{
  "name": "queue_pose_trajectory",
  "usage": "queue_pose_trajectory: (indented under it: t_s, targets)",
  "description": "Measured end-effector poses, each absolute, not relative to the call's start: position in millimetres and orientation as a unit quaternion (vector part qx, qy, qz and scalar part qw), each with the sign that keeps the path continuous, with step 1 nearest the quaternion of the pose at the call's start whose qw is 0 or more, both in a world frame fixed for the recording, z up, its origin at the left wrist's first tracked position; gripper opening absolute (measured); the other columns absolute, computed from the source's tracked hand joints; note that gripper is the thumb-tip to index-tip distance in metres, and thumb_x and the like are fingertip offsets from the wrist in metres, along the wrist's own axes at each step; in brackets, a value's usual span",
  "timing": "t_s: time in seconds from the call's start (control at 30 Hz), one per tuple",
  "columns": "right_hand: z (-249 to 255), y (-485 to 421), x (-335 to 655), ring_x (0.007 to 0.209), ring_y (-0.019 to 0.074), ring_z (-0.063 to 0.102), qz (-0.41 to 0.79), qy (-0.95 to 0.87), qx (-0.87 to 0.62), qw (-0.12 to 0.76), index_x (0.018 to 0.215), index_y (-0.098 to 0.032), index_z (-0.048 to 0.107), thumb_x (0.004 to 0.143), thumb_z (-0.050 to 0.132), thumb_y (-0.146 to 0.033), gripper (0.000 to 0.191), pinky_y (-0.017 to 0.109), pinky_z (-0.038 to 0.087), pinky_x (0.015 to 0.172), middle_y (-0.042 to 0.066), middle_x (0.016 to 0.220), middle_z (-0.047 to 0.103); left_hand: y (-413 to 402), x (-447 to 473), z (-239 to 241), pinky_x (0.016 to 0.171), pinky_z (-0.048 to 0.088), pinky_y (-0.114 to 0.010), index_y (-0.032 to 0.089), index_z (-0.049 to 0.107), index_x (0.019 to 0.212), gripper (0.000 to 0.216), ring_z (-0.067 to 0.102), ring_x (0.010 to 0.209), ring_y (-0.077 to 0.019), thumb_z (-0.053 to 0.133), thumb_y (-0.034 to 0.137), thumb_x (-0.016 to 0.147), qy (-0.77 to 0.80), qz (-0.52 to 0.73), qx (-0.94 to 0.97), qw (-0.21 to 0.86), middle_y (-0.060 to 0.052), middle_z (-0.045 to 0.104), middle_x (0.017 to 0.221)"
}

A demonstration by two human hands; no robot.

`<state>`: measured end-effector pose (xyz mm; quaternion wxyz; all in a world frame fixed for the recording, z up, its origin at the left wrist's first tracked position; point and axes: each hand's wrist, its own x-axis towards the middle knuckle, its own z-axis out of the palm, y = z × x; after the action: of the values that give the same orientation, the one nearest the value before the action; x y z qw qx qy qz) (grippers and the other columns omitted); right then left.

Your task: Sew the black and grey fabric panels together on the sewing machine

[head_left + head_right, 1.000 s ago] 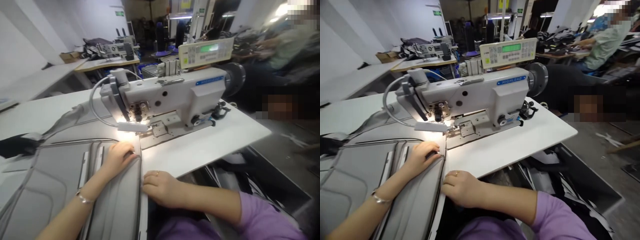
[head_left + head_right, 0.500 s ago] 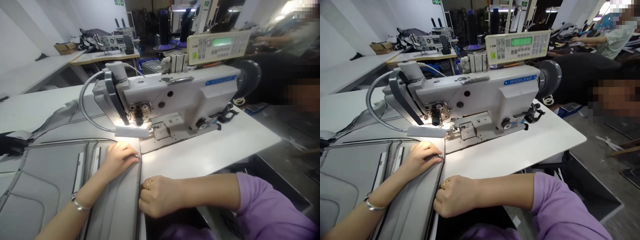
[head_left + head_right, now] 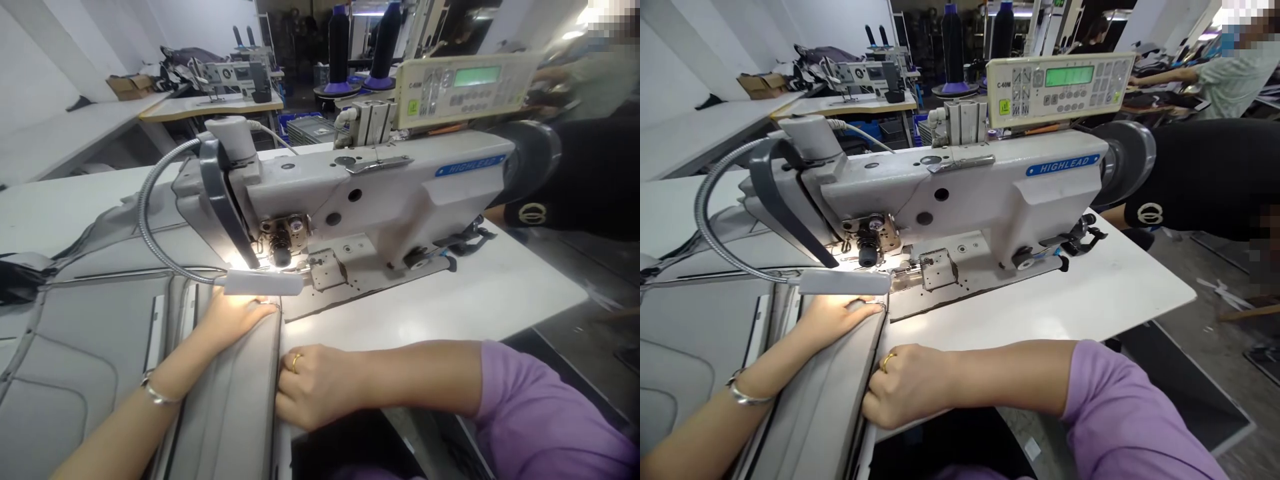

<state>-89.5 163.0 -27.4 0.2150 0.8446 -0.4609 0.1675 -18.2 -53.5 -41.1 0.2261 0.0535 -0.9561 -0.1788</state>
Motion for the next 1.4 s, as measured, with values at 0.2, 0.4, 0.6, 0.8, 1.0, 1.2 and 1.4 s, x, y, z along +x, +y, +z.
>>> queue_pose_trajectory:
  t_s: [0.2,0.4,0.6,0.8,1.0,1.2,1.4]
  targets:
    - [-27.1,159.9,-90.6,0.046,0.0111,0.03,0.209,-0.473,0.827,0.22,0.057,-0.018,0.036,0.07,0.053,-0.008,0.023,0.026,0.028,0.046,-0.001,0.057,0.036,-60.3,-31.7,-37.7,0.087,0.043,-0.039,0.024,0.069,0.086,0.03,0.061,0.091,-0.0254,0.057,0.051,0.084,-0.966,-0.146,0.07,0.201,0.0,0.07,0.089]
    - [-31.0,164.3,-92.3,0.047,0.0126,0.031,0.222,-0.443,0.841,0.214,0.064,-0.019,0.037,0.074,0.053,-0.013,0.021,0.026,0.027,0.046,-0.001,0.059,0.038,-51.2,-30.8,-27.6,0.091,0.046,-0.039,0.019,0.067,0.095,0.033,0.06,0.097,-0.025,0.053,0.047,0.086,-0.952,-0.185,0.083,0.23,-0.005,0.068,0.097]
    - [-32.3,172.7,-86.7,0.045,0.0122,0.034,0.225,-0.413,0.855,0.217,0.064,-0.02,0.031,0.073,0.053,-0.014,0.024,0.025,0.024,0.044,-0.003,0.055,0.036,-30.4,4.9,-17.7,0.089,0.046,-0.039,0.022,0.059,0.121,0.036,0.053,0.106,-0.0262,0.042,0.037,0.093,-0.984,-0.12,-0.006,0.128,-0.01,0.058,0.115]
    - [-32.3,172.8,-83.7,0.044,0.0137,0.038,0.218,-0.418,0.851,0.233,0.062,-0.02,0.024,0.067,0.053,-0.015,0.03,0.027,0.024,0.044,-0.002,0.051,0.037,-30.4,1.5,-28.6,0.091,0.042,-0.043,0.021,0.06,0.119,0.035,0.049,0.106,-0.0276,0.045,0.038,0.092,-0.981,-0.1,0.016,0.164,-0.011,0.055,0.113]
    - [-32.1,167.8,-84.8,0.044,0.014,0.035,0.227,-0.433,0.837,0.244,0.062,-0.021,0.027,0.069,0.05,-0.014,0.026,0.027,0.024,0.046,-0.001,0.051,0.037,-33.3,-8.8,-28.9,0.082,0.042,-0.039,0.024,0.061,0.116,0.031,0.056,0.097,-0.0251,0.047,0.036,0.092,-0.979,-0.039,0.017,0.199,-0.006,0.064,0.106]
    - [-30.8,167.3,-87.0,0.051,0.0184,0.043,0.183,-0.449,0.847,0.217,0.064,-0.021,0.032,0.076,0.047,-0.015,0.021,0.031,0.033,0.054,0.003,0.056,0.044,-29.0,-10.7,-27.8,0.069,0.037,-0.035,0.02,0.065,0.095,0.018,0.058,0.079,-0.0221,0.049,0.027,0.091,-0.966,0.078,-0.021,0.244,-0.004,0.064,0.082]
    - [-30.2,169.7,-90.2,0.065,0.0252,0.053,0.123,-0.481,0.851,0.171,0.077,-0.024,0.049,0.081,0.043,-0.015,0.011,0.039,0.038,0.067,0.008,0.068,0.053,-33.6,-23.3,-33.4,0.053,0.029,-0.032,0.019,0.059,0.065,0.026,0.047,0.053,-0.0162,0.052,0.024,0.089,-0.949,0.086,-0.034,0.303,0.0,0.053,0.056]
